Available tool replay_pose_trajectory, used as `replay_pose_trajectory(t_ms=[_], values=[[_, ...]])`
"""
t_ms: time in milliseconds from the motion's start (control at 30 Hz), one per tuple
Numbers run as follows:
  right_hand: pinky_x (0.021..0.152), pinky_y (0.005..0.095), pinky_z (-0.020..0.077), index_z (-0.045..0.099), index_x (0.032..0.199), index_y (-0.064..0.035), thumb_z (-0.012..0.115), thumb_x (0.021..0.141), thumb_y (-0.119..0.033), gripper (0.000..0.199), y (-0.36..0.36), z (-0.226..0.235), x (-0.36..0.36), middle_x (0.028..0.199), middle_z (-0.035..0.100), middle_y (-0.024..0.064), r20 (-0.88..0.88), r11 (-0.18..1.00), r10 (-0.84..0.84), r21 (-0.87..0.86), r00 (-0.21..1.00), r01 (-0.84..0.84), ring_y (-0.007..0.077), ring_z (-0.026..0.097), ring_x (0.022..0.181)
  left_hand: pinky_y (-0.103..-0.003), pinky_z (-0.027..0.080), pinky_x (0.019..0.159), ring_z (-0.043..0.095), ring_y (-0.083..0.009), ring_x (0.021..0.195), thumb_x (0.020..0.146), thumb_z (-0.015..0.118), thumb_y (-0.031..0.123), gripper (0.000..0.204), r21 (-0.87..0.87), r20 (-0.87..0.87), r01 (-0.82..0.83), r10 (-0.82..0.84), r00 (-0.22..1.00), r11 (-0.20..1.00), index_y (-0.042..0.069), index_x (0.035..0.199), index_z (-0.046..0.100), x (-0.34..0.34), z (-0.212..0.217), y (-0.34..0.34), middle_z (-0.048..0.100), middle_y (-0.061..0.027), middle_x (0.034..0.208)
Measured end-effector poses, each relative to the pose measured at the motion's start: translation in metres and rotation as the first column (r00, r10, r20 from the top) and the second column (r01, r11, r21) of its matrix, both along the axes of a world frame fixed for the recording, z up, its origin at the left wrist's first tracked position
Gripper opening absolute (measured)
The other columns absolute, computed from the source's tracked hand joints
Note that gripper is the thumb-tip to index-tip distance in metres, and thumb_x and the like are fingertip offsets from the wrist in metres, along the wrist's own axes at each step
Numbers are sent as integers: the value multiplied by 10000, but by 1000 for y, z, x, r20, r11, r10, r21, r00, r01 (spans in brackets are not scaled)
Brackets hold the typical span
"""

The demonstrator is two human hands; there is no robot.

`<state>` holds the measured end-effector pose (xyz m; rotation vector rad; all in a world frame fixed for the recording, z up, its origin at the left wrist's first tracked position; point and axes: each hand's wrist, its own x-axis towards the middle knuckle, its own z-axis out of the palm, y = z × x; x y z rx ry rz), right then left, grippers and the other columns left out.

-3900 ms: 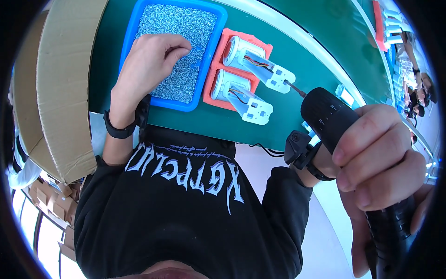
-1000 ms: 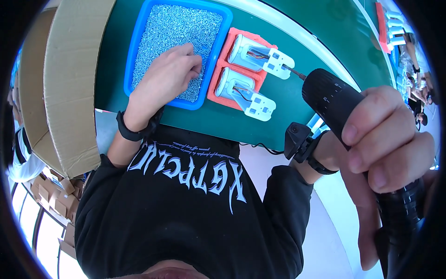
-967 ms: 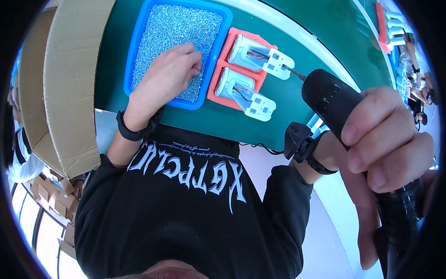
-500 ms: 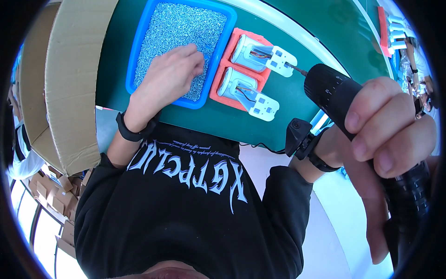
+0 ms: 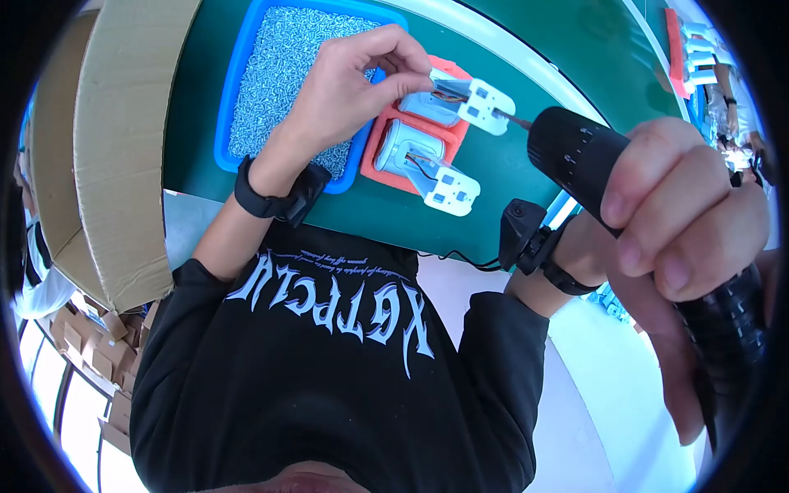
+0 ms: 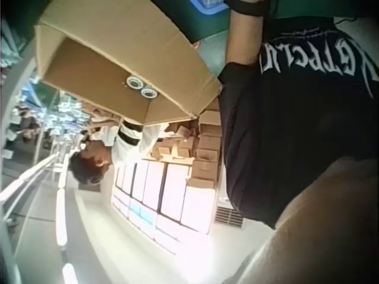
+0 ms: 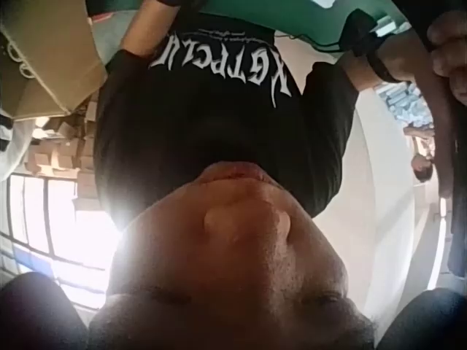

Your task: Assemble white plastic components using an electric screwdriver at a factory workstation.

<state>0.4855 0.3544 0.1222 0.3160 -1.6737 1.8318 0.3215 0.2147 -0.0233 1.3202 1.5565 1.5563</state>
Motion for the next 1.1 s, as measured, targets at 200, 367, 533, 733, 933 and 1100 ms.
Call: replay_pose_trajectory(t_ms=[200,367,533,733,933,1100], values=[[570,199,395,513,648,-145,684,402,-805,725,19,4,10,707,551,-85,23,997,-29,75,999,27,46,564,574,-236,506,652,624,-139,729,779,685,45,94,3,13,36,-36,999,999,18,864,655,4,-18,6,659,-60,820],[577,195,409,523,619,-146,671,409,-823,724,9,-3,16,675,569,-85,-125,983,-183,-37,975,180,53,568,553,-235,498,646,623,-128,728,807,650,35,91,-42,33,12,-11,999,999,29,896,671,6,-19,5,659,-61,815],[574,183,415,535,592,-151,657,413,-836,719,19,19,41,597,562,-92,-209,952,-288,-168,935,256,58,553,503,-233,496,657,632,-134,712,817,638,36,110,40,355,-19,3,935,999,25,914,688,19,-17,2,655,-76,771],[569,154,414,539,550,-169,620,438,-861,706,20,19,42,488,529,-104,-237,904,-357,-332,904,270,53,525,440,-232,507,692,638,-135,757,831,613,12,122,78,543,28,-66,837,997,11,926,691,24,-15,1,659,-70,818],[566,149,404,521,526,-183,612,439,-869,698,15,17,43,497,534,-101,-193,864,-447,-348,873,365,38,518,445,-247,518,715,634,-146,802,830,587,-24,141,173,390,-28,-43,920,984,11,918,692,25,-11,1,649,-80,869],[564,149,402,520,541,-182,637,428,-855,692,18,20,46,494,522,-101,-203,874,-424,-348,883,339,33,512,443,-253,520,746,628,-155,820,831,568,-41,159,206,317,-87,18,948,975,9,924,687,26,-4,-2,643,-87,878]])
